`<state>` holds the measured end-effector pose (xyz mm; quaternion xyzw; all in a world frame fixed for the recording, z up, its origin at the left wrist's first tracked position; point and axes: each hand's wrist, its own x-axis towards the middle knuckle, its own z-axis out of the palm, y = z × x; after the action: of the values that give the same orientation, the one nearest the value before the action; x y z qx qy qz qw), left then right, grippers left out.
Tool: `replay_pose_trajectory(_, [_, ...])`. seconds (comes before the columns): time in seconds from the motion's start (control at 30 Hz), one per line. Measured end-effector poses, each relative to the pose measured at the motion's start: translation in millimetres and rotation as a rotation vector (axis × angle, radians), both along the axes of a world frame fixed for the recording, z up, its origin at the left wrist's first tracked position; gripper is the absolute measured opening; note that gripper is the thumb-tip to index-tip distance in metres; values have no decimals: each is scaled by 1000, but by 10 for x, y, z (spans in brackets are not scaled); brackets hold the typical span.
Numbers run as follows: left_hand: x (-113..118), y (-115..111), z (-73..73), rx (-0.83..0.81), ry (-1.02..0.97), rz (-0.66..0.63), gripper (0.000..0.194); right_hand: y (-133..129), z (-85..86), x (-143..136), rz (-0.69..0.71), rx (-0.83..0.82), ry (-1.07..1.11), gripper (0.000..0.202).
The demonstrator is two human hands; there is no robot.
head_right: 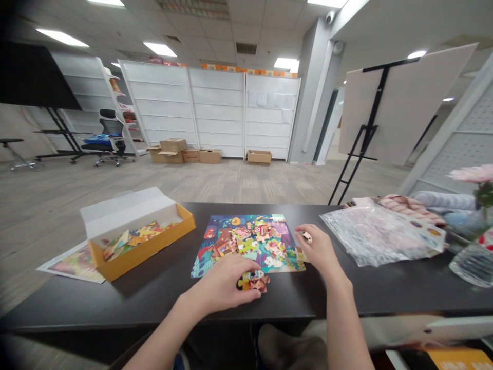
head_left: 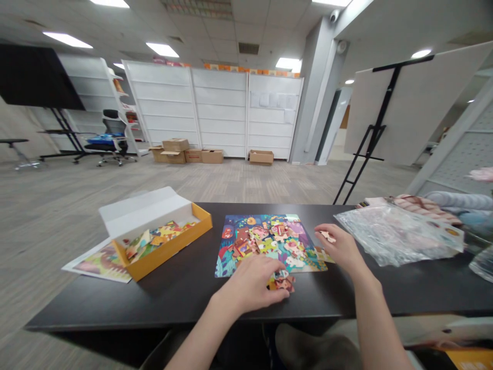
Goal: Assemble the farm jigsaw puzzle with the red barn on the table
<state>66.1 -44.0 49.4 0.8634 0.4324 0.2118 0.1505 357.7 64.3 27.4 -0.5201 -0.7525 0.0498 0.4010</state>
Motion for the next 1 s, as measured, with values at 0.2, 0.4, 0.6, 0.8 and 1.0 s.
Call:
replay_pose_trajectory(0.2, [206, 24, -121, 58, 33, -89, 35, -51, 50, -78, 33, -78, -22, 26])
replay_pose_trajectory(0.4, [294, 44, -156, 103, 77, -112, 37, -105, 60, -237, 61, -148, -195, 26])
replay_pose_trajectory(0.6, [310, 37, -134, 100, 80, -125, 37, -191, 22, -508, 87, -246, -343, 30])
replay_pose_trajectory(0.8, [169, 120, -84, 142, 30, -15, 27, -195, 27, -551, 126, -298, -335, 23])
replay_pose_trajectory(1.0, [-69, 296, -150, 142, 106, 239, 40, -193, 33, -492, 141, -313, -304, 21])
